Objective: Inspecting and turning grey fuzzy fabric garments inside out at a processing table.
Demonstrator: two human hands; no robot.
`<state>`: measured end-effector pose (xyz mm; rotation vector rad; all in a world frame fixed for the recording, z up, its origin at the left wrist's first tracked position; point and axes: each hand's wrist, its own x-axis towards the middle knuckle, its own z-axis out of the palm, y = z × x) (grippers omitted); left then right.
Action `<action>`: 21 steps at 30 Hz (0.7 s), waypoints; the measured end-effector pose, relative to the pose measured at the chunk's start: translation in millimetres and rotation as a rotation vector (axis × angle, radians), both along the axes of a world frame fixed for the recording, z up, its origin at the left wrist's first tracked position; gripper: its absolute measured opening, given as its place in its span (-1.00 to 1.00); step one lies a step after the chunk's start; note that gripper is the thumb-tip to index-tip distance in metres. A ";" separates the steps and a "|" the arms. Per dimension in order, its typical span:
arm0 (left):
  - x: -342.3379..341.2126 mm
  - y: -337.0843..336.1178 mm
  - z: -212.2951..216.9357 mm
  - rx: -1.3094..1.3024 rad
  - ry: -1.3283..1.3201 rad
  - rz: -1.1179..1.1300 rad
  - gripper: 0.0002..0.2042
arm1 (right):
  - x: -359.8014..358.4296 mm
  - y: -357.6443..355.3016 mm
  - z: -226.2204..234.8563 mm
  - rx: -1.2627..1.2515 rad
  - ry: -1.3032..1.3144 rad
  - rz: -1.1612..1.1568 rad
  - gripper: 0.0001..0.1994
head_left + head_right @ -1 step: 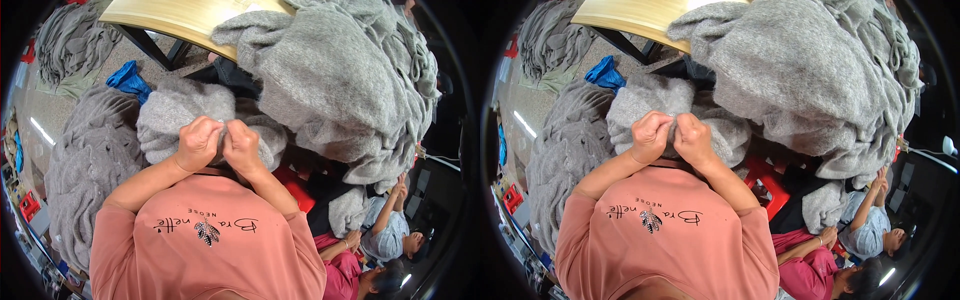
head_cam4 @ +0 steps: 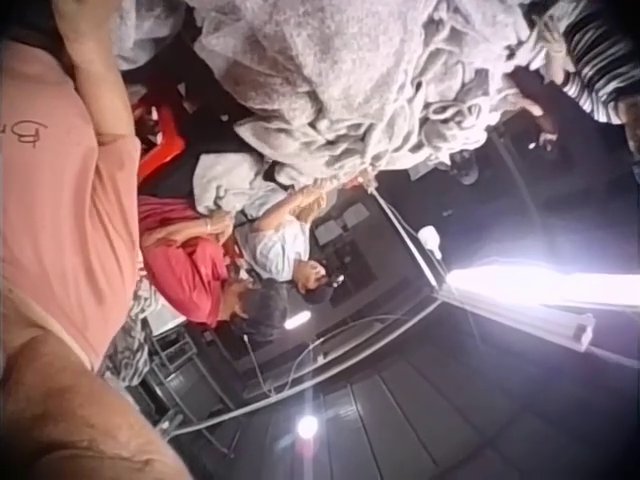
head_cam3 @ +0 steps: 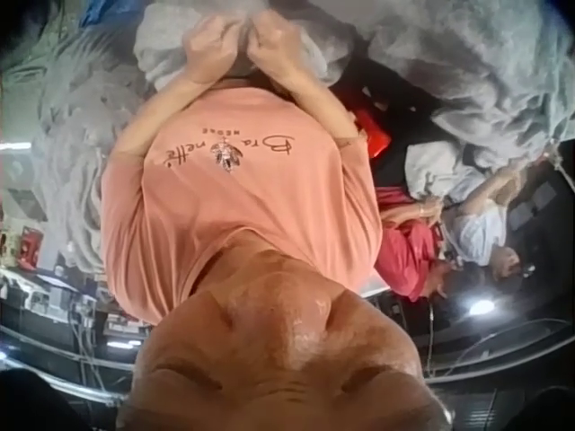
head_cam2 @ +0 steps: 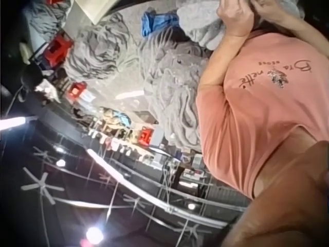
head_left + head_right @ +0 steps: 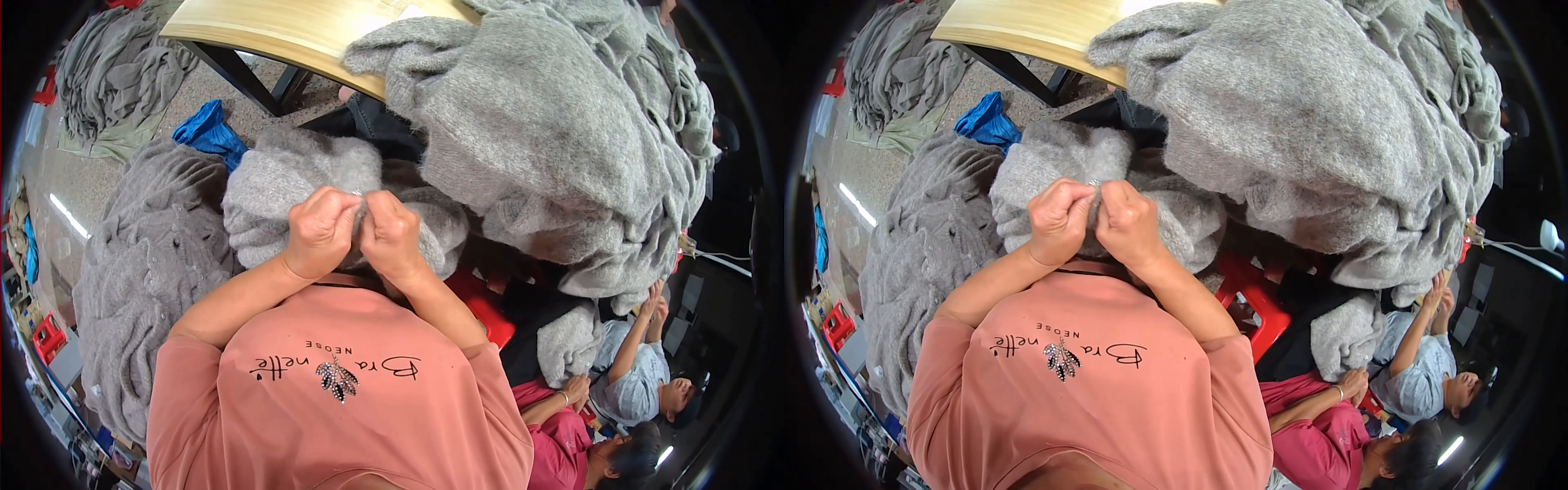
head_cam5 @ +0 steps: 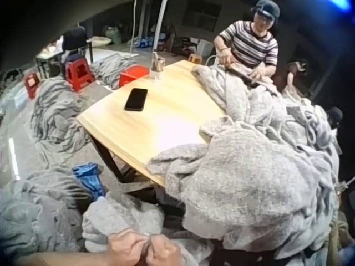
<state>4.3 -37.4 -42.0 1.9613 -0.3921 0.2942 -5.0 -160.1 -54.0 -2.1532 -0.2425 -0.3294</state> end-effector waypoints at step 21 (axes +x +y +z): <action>-1.1 2.1 5.8 0.053 0.235 -0.182 -0.93 | -12.5 -20.6 0.3 -0.209 -0.255 0.069 -0.85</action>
